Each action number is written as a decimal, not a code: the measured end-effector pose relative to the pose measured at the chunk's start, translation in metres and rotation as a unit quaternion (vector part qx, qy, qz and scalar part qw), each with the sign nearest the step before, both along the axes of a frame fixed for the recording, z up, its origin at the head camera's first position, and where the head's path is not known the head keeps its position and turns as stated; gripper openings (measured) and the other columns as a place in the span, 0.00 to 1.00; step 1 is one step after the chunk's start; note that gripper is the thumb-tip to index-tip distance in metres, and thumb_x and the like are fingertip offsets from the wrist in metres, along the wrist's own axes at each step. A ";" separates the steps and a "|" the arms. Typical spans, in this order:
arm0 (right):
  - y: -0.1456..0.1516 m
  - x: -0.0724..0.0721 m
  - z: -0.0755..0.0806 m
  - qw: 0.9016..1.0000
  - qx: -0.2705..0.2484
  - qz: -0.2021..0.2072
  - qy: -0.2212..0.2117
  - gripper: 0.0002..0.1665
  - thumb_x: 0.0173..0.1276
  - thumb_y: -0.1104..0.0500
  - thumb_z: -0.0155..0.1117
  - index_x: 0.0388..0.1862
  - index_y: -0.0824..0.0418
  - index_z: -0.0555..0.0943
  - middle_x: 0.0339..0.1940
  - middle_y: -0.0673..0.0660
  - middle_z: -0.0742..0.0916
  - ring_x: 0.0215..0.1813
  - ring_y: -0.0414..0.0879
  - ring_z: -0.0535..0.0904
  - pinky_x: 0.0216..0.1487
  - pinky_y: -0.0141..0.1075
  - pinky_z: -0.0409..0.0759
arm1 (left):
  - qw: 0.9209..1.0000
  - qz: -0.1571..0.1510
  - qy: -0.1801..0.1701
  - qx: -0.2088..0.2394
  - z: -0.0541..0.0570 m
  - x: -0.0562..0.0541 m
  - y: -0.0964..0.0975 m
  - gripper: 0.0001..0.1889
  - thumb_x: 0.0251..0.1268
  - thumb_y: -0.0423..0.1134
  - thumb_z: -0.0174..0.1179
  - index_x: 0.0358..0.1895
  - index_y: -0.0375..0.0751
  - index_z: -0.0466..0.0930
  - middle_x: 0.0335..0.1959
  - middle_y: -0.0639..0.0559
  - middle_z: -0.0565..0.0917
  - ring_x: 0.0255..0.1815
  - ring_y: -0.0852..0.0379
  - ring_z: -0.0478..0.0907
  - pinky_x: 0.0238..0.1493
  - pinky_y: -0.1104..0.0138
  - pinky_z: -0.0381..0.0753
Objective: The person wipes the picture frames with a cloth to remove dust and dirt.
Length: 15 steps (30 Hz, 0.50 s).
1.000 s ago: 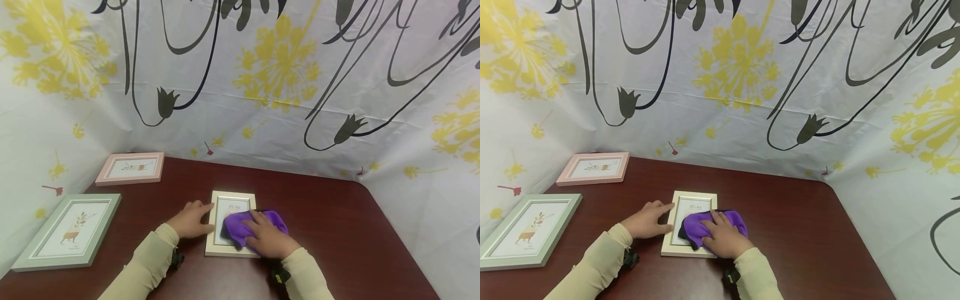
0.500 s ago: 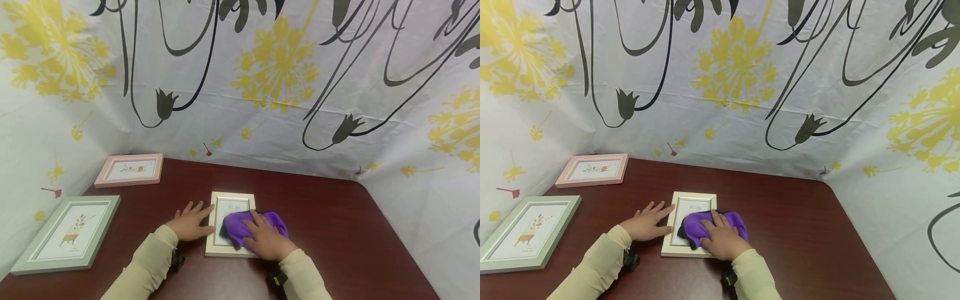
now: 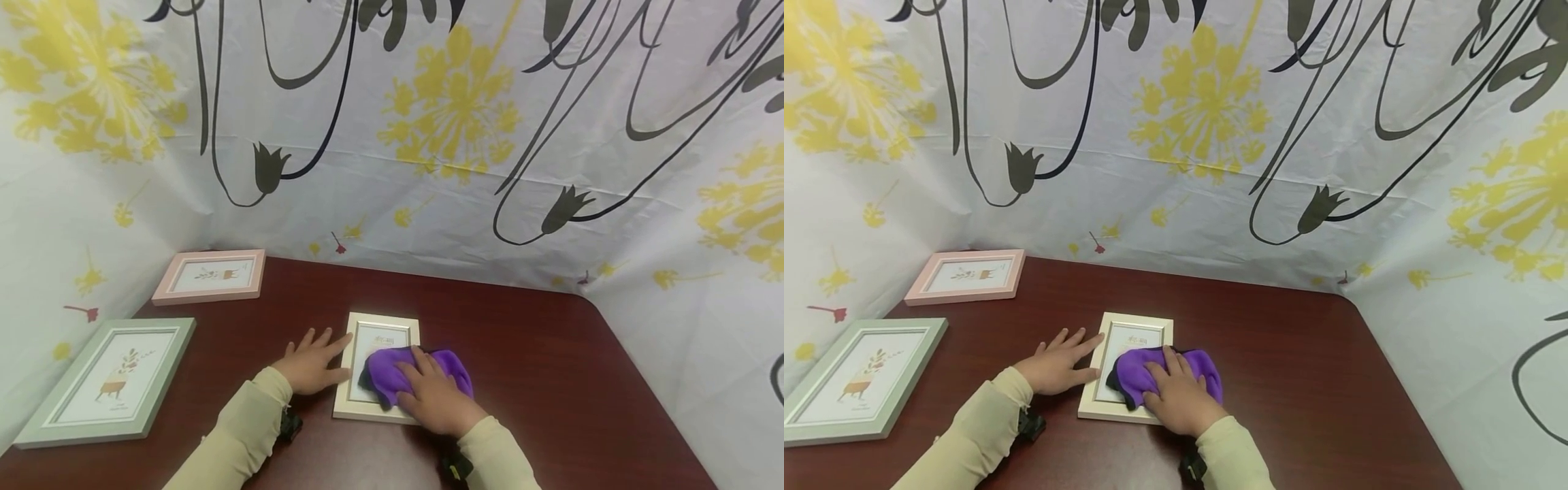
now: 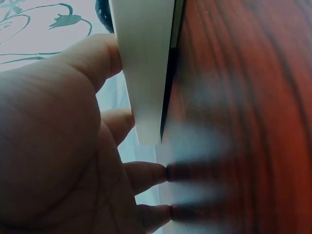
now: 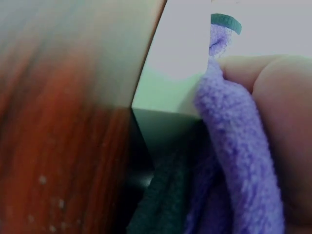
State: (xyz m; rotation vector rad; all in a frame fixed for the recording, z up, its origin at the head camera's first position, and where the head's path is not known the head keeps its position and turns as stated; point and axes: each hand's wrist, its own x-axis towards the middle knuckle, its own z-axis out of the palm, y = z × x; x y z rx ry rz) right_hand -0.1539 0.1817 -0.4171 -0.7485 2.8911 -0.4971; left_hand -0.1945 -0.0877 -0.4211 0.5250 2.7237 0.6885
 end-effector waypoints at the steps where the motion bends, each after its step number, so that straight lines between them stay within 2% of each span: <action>1: 0.000 0.001 0.000 1.000 -0.002 -0.001 0.001 0.31 0.74 0.49 0.53 0.72 0.60 0.70 0.77 0.71 0.60 0.74 0.72 0.58 0.52 0.77 0.65 | 1.000 0.000 0.000 0.000 0.000 0.000 0.000 0.39 0.70 0.59 0.55 0.80 0.52 0.54 0.78 0.32 0.51 0.76 0.25 0.40 0.66 0.27 0.40; 15: -0.002 0.001 -0.001 1.000 -0.002 -0.015 -0.006 0.32 0.74 0.48 0.53 0.73 0.59 0.70 0.78 0.70 0.59 0.74 0.71 0.56 0.52 0.78 0.63 | 1.000 -0.001 -0.002 -0.003 -0.001 0.001 -0.001 0.40 0.71 0.60 0.54 0.80 0.52 0.52 0.78 0.33 0.50 0.76 0.26 0.39 0.66 0.28 0.40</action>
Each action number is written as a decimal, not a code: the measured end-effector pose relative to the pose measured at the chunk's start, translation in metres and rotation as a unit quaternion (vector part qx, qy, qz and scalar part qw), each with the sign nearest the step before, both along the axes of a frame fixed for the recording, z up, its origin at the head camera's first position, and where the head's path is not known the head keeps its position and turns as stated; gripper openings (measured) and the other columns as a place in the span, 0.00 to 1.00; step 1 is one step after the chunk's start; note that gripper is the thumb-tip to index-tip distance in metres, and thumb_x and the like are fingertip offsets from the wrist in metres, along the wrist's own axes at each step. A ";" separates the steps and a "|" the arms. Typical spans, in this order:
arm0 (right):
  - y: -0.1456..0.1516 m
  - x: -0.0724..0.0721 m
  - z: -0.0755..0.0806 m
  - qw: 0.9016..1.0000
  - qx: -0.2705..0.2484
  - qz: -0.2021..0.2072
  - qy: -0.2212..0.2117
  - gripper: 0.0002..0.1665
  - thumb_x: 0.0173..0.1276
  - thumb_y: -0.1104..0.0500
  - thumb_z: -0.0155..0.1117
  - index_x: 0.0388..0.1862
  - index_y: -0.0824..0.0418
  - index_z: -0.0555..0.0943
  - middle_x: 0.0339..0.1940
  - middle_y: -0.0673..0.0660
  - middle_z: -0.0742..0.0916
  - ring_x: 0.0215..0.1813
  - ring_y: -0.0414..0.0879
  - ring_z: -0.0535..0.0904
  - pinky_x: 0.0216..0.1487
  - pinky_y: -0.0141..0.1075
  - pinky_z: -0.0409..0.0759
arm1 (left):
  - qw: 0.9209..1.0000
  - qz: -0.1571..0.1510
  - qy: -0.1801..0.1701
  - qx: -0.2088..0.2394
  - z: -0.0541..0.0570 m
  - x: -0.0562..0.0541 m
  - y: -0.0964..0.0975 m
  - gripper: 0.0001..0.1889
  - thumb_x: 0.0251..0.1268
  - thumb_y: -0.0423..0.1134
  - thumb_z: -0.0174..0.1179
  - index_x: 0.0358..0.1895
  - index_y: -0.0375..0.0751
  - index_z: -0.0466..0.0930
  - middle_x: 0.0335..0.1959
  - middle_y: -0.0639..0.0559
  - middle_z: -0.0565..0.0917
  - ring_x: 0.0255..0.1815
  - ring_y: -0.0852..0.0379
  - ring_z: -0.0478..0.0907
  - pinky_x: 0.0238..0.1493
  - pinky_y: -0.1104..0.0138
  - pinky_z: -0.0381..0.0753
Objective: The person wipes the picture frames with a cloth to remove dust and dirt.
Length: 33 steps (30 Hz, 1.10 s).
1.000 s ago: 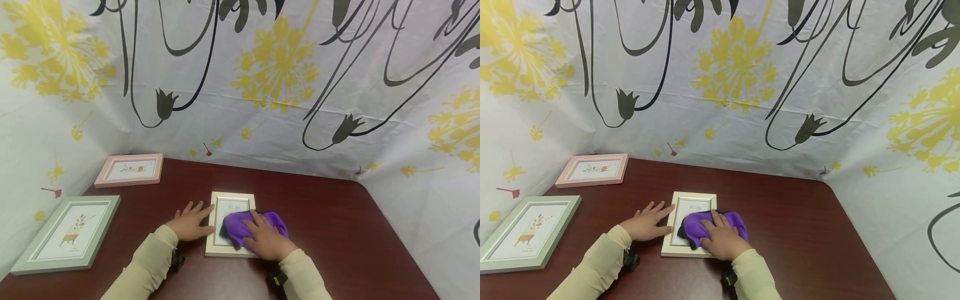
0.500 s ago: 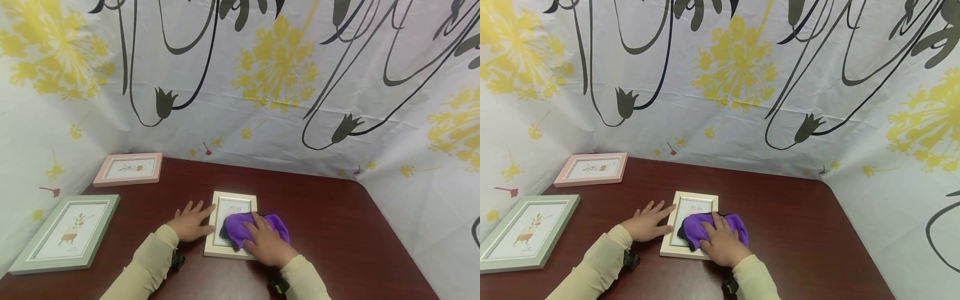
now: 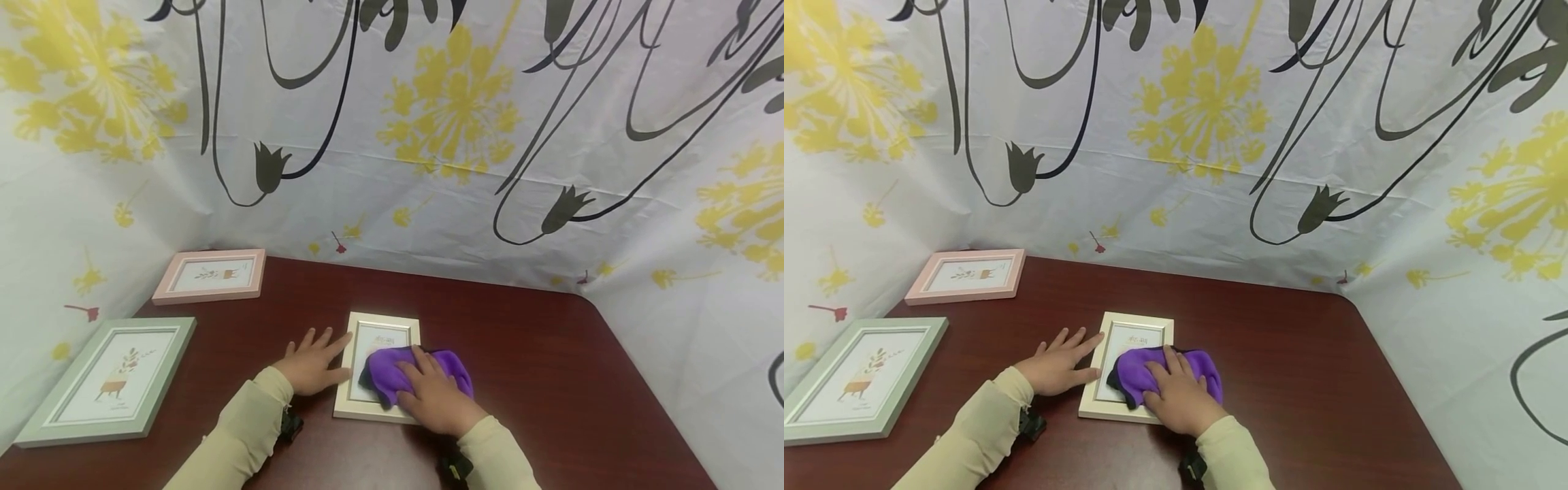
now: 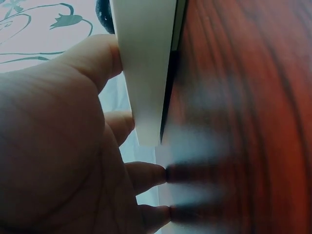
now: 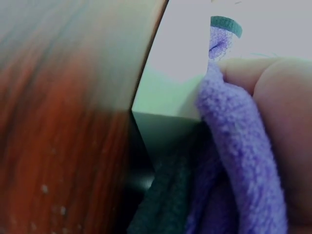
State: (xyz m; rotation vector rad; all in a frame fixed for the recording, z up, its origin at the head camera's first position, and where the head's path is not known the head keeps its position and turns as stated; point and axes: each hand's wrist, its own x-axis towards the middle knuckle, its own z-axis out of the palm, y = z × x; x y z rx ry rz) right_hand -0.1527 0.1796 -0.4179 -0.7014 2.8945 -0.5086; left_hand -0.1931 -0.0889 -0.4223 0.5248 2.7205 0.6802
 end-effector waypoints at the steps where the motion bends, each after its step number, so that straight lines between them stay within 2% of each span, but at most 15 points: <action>1: 0.000 0.000 -0.001 1.000 0.000 -0.001 0.001 0.32 0.74 0.48 0.53 0.73 0.59 0.70 0.78 0.70 0.59 0.74 0.71 0.56 0.52 0.78 0.63 | 1.000 0.000 0.000 0.002 0.000 0.000 0.000 0.40 0.71 0.60 0.54 0.80 0.52 0.52 0.78 0.33 0.50 0.76 0.26 0.39 0.66 0.28 0.40; 11: 0.001 0.001 -0.004 1.000 -0.014 -0.012 -0.011 0.32 0.74 0.50 0.53 0.73 0.59 0.69 0.78 0.69 0.58 0.75 0.71 0.55 0.54 0.80 0.60 | 1.000 0.014 0.011 0.017 -0.003 -0.002 0.004 0.41 0.68 0.59 0.58 0.80 0.49 0.54 0.77 0.33 0.54 0.76 0.26 0.41 0.66 0.28 0.42; 15: 0.000 0.000 -0.005 1.000 -0.014 -0.015 -0.013 0.32 0.74 0.49 0.53 0.73 0.58 0.69 0.78 0.69 0.58 0.75 0.71 0.54 0.54 0.80 0.59 | 0.999 0.011 0.033 0.029 -0.003 -0.002 0.006 0.39 0.67 0.54 0.61 0.77 0.44 0.60 0.74 0.33 0.62 0.75 0.26 0.49 0.68 0.32 0.51; 20: -0.001 0.001 -0.002 1.000 -0.017 -0.018 -0.018 0.32 0.74 0.49 0.52 0.74 0.58 0.69 0.79 0.69 0.57 0.75 0.71 0.53 0.55 0.80 0.58 | 0.997 -0.003 0.067 0.036 0.000 -0.001 0.008 0.35 0.66 0.48 0.64 0.72 0.37 0.67 0.68 0.35 0.71 0.71 0.31 0.61 0.68 0.42 0.63; 27: -0.003 0.000 -0.001 1.000 -0.015 -0.015 -0.020 0.32 0.73 0.48 0.53 0.73 0.58 0.69 0.79 0.69 0.58 0.76 0.70 0.54 0.54 0.80 0.58 | 0.997 -0.006 0.075 0.027 0.001 0.002 0.005 0.35 0.66 0.50 0.64 0.73 0.39 0.67 0.67 0.36 0.72 0.70 0.32 0.62 0.65 0.40 0.65; 33: -0.002 -0.016 -0.004 0.999 0.014 -0.030 -0.023 0.35 0.73 0.44 0.55 0.75 0.56 0.67 0.80 0.67 0.55 0.76 0.68 0.53 0.55 0.80 0.58 | 0.998 -0.012 0.063 0.013 0.001 0.003 0.004 0.36 0.69 0.52 0.60 0.76 0.41 0.63 0.70 0.36 0.68 0.72 0.32 0.59 0.66 0.37 0.62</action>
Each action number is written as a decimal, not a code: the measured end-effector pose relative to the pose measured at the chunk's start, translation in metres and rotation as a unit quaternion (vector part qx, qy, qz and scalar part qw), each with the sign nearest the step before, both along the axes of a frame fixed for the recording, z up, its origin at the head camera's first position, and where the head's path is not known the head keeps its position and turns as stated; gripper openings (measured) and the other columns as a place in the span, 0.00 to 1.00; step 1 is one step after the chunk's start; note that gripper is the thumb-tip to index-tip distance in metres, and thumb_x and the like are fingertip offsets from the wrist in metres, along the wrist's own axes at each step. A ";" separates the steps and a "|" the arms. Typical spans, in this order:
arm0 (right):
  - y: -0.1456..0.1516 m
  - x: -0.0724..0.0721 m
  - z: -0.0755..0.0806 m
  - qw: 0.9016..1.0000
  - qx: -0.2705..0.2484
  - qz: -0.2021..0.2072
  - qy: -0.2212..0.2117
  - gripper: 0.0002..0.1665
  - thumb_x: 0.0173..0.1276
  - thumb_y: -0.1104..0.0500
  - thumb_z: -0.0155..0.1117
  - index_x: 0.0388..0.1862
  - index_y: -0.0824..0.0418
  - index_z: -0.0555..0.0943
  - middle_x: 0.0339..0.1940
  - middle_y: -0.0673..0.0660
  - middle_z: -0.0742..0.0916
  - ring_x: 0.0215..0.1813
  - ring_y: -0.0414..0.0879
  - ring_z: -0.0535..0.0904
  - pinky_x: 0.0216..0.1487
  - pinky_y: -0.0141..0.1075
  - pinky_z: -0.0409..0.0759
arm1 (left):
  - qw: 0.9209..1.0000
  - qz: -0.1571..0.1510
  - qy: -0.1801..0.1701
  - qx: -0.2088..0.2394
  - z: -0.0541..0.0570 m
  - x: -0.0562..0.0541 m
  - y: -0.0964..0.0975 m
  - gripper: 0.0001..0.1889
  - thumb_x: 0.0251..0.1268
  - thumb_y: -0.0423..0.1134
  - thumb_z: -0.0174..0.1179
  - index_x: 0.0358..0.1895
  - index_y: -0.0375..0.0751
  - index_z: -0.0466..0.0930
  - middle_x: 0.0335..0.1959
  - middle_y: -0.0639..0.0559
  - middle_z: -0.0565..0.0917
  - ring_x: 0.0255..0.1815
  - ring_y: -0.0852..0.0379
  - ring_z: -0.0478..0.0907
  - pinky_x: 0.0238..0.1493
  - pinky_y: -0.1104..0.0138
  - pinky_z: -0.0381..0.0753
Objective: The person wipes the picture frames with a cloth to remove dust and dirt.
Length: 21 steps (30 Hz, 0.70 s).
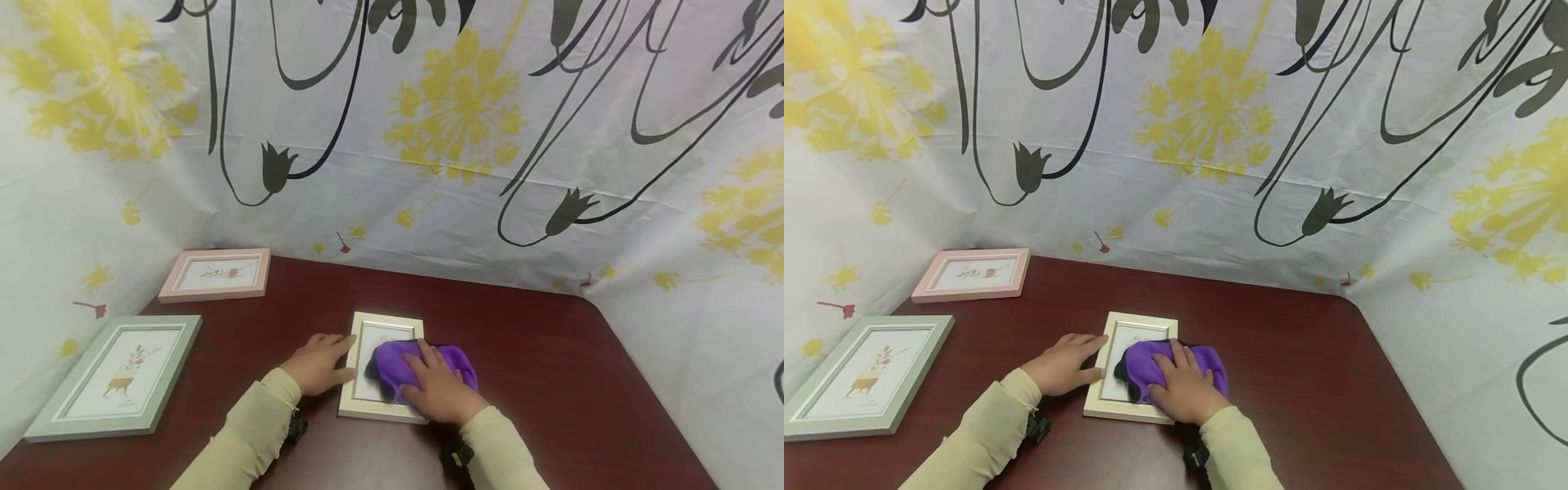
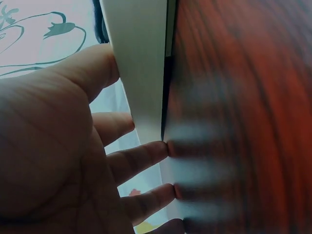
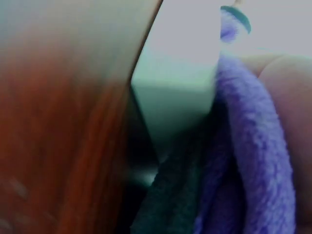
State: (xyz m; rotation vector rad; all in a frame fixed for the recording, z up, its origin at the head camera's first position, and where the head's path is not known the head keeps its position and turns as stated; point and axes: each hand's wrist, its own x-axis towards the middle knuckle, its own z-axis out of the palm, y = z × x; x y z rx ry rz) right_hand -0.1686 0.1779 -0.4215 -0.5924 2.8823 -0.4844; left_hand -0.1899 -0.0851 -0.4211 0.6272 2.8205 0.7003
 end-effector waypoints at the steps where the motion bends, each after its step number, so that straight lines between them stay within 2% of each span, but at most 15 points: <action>1: 0.001 -0.004 0.000 1.000 0.003 -0.003 -0.003 0.37 0.73 0.43 0.56 0.76 0.56 0.66 0.80 0.67 0.55 0.76 0.68 0.53 0.56 0.79 0.58 | 1.000 0.000 -0.003 -0.002 0.000 0.000 0.001 0.36 0.70 0.52 0.60 0.76 0.42 0.62 0.71 0.36 0.68 0.72 0.32 0.58 0.66 0.37 0.61; 8: 0.008 -0.039 0.000 0.999 0.046 -0.018 -0.012 0.45 0.69 0.36 0.58 0.78 0.56 0.61 0.80 0.67 0.53 0.76 0.69 0.54 0.56 0.78 0.60 | 1.000 0.000 -0.020 -0.008 0.000 0.002 0.002 0.36 0.72 0.53 0.57 0.77 0.43 0.59 0.74 0.37 0.64 0.74 0.31 0.54 0.66 0.32 0.55; 12: 0.008 -0.051 0.000 0.998 0.045 -0.034 -0.025 0.47 0.68 0.34 0.57 0.79 0.55 0.59 0.81 0.66 0.53 0.77 0.68 0.52 0.57 0.80 0.56 | 1.000 -0.003 -0.025 -0.004 0.001 0.003 0.002 0.36 0.72 0.53 0.57 0.77 0.42 0.59 0.74 0.37 0.63 0.75 0.30 0.53 0.66 0.32 0.54; 16: 0.006 -0.052 -0.001 0.998 0.039 -0.042 -0.028 0.48 0.69 0.35 0.56 0.80 0.56 0.58 0.81 0.66 0.52 0.77 0.68 0.51 0.58 0.80 0.53 | 1.000 0.000 -0.027 -0.002 0.002 0.004 0.001 0.36 0.72 0.53 0.57 0.77 0.42 0.59 0.74 0.36 0.63 0.75 0.30 0.52 0.67 0.32 0.54; 21: 0.005 -0.042 -0.005 0.998 0.039 -0.036 -0.017 0.47 0.70 0.36 0.55 0.80 0.58 0.57 0.81 0.67 0.51 0.77 0.68 0.50 0.59 0.80 0.51 | 1.000 0.003 -0.030 0.004 0.002 0.004 0.001 0.36 0.72 0.52 0.57 0.78 0.42 0.58 0.74 0.36 0.62 0.75 0.30 0.52 0.67 0.32 0.53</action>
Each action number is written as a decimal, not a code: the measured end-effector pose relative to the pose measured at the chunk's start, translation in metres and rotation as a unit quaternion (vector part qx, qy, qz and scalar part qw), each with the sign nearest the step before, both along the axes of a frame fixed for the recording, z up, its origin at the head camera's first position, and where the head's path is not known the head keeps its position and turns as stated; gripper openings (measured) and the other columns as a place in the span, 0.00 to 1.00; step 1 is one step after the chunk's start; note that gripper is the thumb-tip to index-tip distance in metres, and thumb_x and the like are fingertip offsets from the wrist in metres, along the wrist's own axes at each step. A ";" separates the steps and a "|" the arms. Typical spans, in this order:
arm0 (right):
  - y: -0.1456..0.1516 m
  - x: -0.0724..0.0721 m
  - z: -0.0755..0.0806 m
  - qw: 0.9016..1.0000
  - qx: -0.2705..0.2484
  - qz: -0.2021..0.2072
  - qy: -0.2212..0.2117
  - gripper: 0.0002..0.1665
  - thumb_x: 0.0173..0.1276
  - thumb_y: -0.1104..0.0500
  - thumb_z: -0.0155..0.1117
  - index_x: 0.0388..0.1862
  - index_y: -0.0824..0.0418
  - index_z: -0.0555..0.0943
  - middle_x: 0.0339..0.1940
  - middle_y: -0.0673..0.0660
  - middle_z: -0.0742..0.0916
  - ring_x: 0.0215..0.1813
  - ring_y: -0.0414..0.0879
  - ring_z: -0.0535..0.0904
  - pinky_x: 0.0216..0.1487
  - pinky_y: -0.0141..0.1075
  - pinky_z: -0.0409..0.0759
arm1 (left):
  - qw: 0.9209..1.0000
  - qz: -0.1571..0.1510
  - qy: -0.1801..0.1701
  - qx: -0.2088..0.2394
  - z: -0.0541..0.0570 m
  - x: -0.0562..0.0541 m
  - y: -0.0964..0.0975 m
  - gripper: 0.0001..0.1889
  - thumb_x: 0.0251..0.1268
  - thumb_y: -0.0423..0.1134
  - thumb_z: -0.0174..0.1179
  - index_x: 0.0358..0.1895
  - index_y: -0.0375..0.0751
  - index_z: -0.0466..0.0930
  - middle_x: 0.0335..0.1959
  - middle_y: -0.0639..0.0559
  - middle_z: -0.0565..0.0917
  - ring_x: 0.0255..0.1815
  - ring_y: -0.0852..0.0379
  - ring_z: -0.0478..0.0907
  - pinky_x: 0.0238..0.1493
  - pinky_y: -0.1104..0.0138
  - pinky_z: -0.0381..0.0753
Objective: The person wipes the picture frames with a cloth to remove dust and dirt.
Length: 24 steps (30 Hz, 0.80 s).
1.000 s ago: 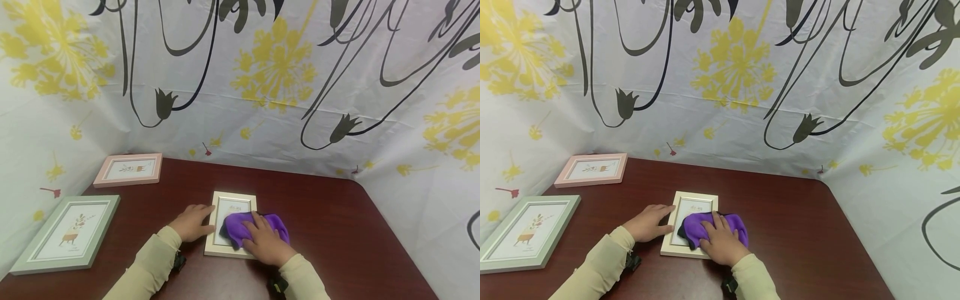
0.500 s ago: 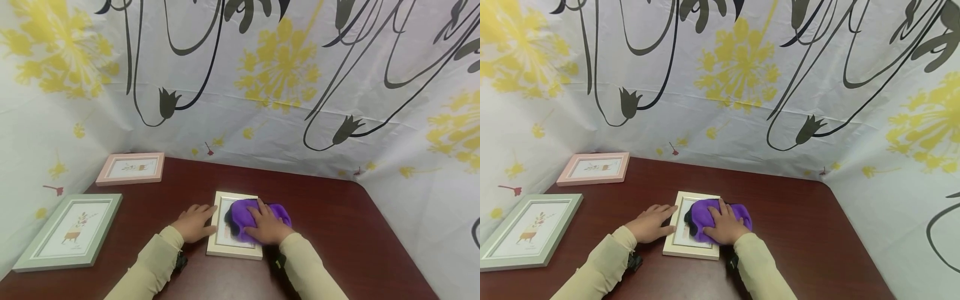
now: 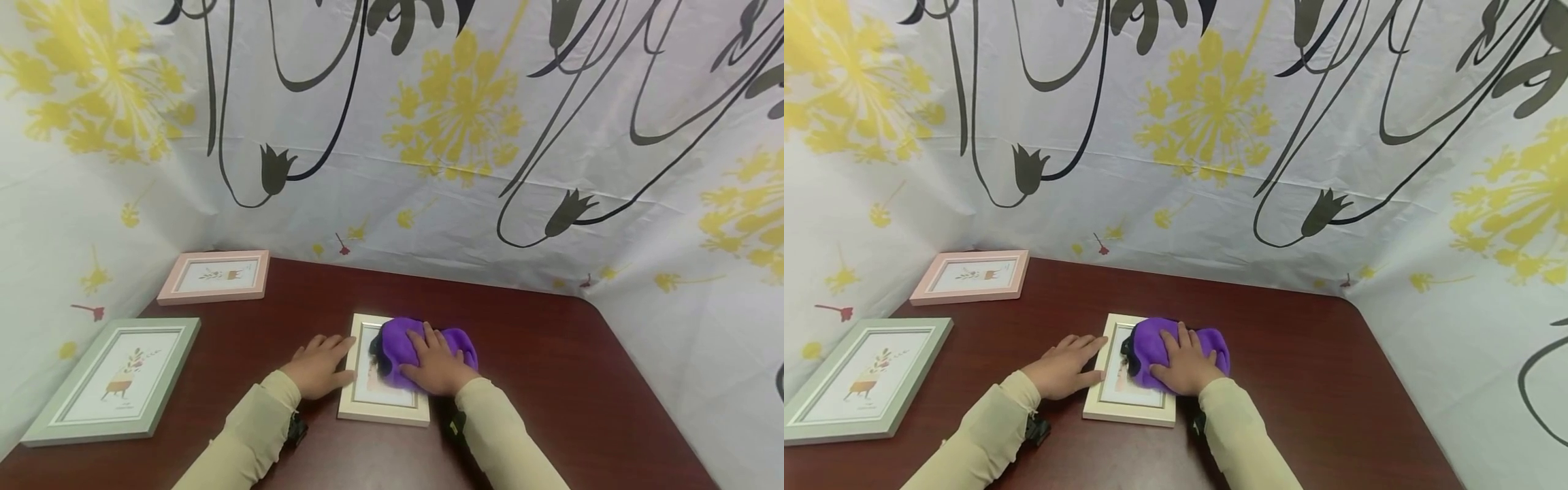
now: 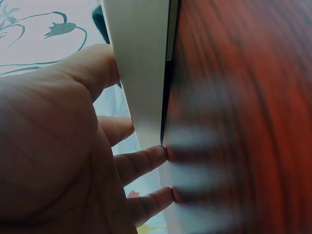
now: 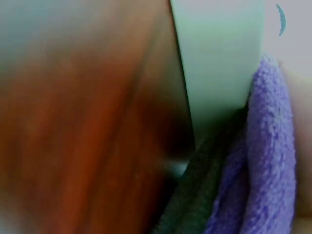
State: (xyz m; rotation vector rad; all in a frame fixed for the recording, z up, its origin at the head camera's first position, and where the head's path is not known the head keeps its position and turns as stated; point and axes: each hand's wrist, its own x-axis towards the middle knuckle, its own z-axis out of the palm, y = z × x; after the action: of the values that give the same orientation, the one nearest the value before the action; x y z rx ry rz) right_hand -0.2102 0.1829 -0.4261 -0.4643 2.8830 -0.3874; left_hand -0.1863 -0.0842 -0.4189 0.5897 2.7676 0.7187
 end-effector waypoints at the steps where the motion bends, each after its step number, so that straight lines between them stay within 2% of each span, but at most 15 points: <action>1: 0.001 0.003 0.000 1.000 0.000 0.004 0.002 0.47 0.70 0.36 0.55 0.80 0.58 0.57 0.80 0.68 0.51 0.77 0.68 0.50 0.58 0.80 0.52 | 1.000 0.000 -0.001 0.000 0.000 0.000 0.000 0.36 0.72 0.52 0.57 0.78 0.42 0.58 0.74 0.36 0.62 0.75 0.30 0.51 0.67 0.32 0.53; 4: 0.003 0.015 0.000 1.000 0.002 0.022 0.002 0.48 0.70 0.35 0.55 0.80 0.58 0.57 0.80 0.69 0.51 0.77 0.68 0.51 0.58 0.80 0.53 | 1.000 0.000 -0.001 -0.001 0.001 0.001 0.001 0.36 0.72 0.52 0.57 0.78 0.42 0.58 0.74 0.36 0.62 0.75 0.31 0.52 0.67 0.32 0.53; 11: 0.011 0.046 0.009 0.997 -0.021 0.061 -0.031 0.47 0.72 0.33 0.52 0.80 0.56 0.57 0.81 0.68 0.49 0.79 0.66 0.47 0.60 0.79 0.53 | 1.000 0.002 0.000 -0.008 0.001 0.001 0.002 0.37 0.72 0.52 0.58 0.77 0.41 0.58 0.74 0.37 0.62 0.75 0.31 0.52 0.67 0.32 0.53; 18: 0.009 0.076 0.008 0.994 -0.032 0.097 -0.029 0.42 0.74 0.35 0.49 0.79 0.56 0.61 0.81 0.65 0.49 0.79 0.67 0.42 0.60 0.79 0.50 | 1.000 0.003 -0.001 -0.009 0.000 0.002 0.000 0.37 0.72 0.52 0.57 0.77 0.41 0.58 0.74 0.36 0.62 0.75 0.30 0.52 0.66 0.32 0.53; 21: 0.005 0.084 0.008 0.994 -0.023 0.102 -0.024 0.42 0.74 0.34 0.47 0.79 0.55 0.61 0.81 0.65 0.49 0.79 0.68 0.39 0.59 0.80 0.49 | 1.000 0.000 0.001 -0.005 0.000 0.002 0.001 0.36 0.72 0.52 0.57 0.77 0.41 0.58 0.74 0.36 0.62 0.75 0.30 0.52 0.66 0.31 0.53; 24: 0.001 0.086 0.009 0.995 -0.013 0.096 -0.025 0.42 0.75 0.34 0.45 0.79 0.55 0.61 0.82 0.64 0.48 0.79 0.67 0.38 0.60 0.79 0.50 | 1.000 -0.001 0.000 -0.004 0.001 0.001 0.001 0.36 0.72 0.52 0.57 0.77 0.40 0.58 0.74 0.35 0.62 0.75 0.29 0.52 0.67 0.31 0.53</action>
State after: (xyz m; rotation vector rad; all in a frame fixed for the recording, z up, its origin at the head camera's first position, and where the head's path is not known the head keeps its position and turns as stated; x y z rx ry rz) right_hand -0.1247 0.1843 -0.4169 -0.7194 2.7572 -0.3991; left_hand -0.1850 -0.0834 -0.4182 0.5922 2.7682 0.7081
